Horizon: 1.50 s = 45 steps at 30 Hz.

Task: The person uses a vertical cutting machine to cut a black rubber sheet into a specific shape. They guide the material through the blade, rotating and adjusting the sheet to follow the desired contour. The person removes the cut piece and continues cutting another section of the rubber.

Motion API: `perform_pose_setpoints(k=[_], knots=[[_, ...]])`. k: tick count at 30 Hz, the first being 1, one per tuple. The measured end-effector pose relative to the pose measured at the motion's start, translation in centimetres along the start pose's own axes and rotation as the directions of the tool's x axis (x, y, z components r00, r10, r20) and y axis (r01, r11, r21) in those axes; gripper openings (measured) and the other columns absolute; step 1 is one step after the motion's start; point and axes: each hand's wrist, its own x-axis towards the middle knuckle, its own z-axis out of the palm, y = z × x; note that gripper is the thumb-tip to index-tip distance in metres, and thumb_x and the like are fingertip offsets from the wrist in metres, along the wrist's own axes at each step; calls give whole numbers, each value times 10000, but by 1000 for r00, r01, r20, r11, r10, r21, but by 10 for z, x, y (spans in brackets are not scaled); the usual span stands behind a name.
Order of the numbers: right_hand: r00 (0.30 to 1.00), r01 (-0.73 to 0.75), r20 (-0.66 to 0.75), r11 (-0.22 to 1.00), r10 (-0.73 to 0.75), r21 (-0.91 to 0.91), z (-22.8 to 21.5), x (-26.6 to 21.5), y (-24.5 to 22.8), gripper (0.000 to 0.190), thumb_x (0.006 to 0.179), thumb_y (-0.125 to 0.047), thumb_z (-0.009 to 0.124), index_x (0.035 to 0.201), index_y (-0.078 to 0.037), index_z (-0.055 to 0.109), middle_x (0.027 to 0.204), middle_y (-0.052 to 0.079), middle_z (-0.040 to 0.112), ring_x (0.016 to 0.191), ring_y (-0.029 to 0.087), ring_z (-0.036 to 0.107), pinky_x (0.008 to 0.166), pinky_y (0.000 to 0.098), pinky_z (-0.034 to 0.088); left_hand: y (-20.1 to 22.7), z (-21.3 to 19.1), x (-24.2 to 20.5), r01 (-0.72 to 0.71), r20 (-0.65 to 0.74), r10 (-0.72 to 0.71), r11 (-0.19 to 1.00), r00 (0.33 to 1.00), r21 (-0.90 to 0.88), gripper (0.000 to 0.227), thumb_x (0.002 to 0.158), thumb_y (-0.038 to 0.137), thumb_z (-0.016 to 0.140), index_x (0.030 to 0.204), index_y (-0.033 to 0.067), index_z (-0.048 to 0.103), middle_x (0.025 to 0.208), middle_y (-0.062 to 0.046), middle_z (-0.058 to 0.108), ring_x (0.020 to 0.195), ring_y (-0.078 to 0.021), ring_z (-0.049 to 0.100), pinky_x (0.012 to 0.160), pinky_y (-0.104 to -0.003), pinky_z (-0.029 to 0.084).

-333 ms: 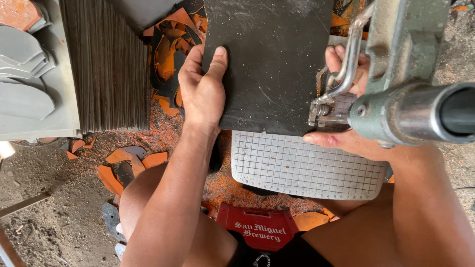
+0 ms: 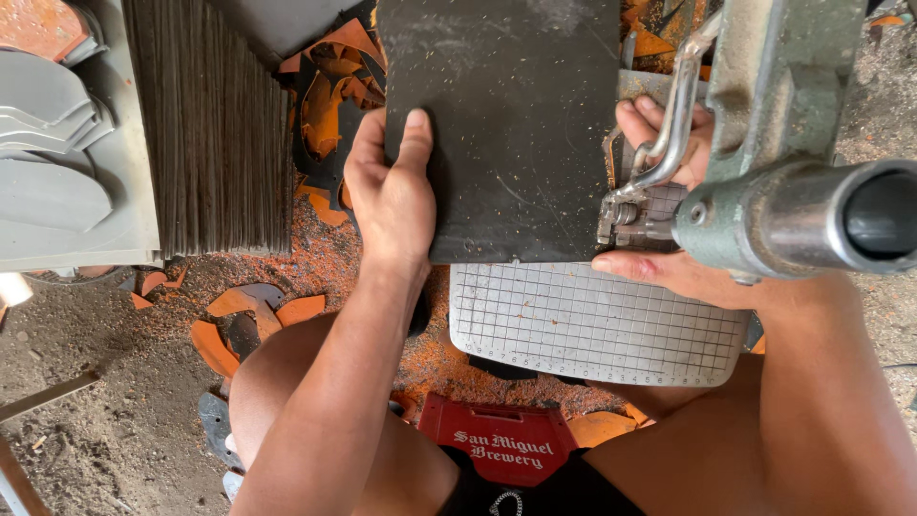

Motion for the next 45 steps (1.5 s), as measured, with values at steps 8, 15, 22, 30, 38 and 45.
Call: perform_pose_setpoints(k=[8, 15, 22, 30, 38, 45], knots=[[996, 80, -55, 966, -69, 246, -6, -2, 3, 1053, 728, -545, 784, 1585, -75, 394, 1610, 135, 419, 1531, 330, 314, 1263, 548, 199, -19, -15, -37, -55, -157, 63, 997, 986, 57, 177, 1082, 213, 563, 1064, 42, 605, 962, 4, 623, 891, -84, 521, 835, -236, 453], [992, 78, -114, 978, -57, 195, -8, -5, -1, 985, 702, -479, 871, 1488, -52, 460, 1508, 94, 567, 1339, 280, 524, 1156, 484, 387, -42, -24, -74, -110, -264, 122, 992, 957, 62, 255, 1122, 231, 497, 1262, 18, 498, 1147, -35, 580, 1043, -108, 493, 950, -259, 416], [969, 140, -246, 845, -11, 516, -10, -7, -11, 585, 763, -266, 888, 1104, -44, 467, 1495, 132, 587, 1331, 279, 606, 1060, 424, 503, 2, -53, -105, -416, 234, 412, 437, 881, 797, 924, 1079, 354, 624, 1602, -29, -34, 1633, -410, 151, 1562, -499, 166, 1289, -579, 135], [962, 152, -266, 928, -61, 339, -16, -10, -16, 630, 736, -289, 872, 1177, 14, 539, 1367, 222, 621, 1214, 372, 618, 998, 458, 507, 65, -26, -53, -947, 947, 15, -17, 321, 322, 912, 758, 805, 634, 1463, 232, 563, 1656, -167, 258, 1523, -422, 197, 1152, -776, 86], [983, -49, -136, 894, 122, 445, -6, -29, -15, 286, 806, -194, 866, 903, 6, 687, 867, 102, 699, 770, 261, 652, 704, 406, 525, 42, -18, -80, -896, 896, 26, -8, 443, 444, 773, 897, 652, 594, 1508, 181, 550, 1640, -148, 356, 1528, -405, 284, 1192, -743, 142], [947, 16, -297, 907, 121, 422, -12, -39, -32, 385, 814, -138, 809, 1147, 15, 689, 1130, 186, 710, 1000, 319, 700, 857, 423, 559, 39, -15, -83, -864, 863, 43, 18, 503, 503, 715, 907, 602, 599, 1507, 216, 556, 1644, -127, 363, 1535, -383, 288, 1193, -745, 152]])
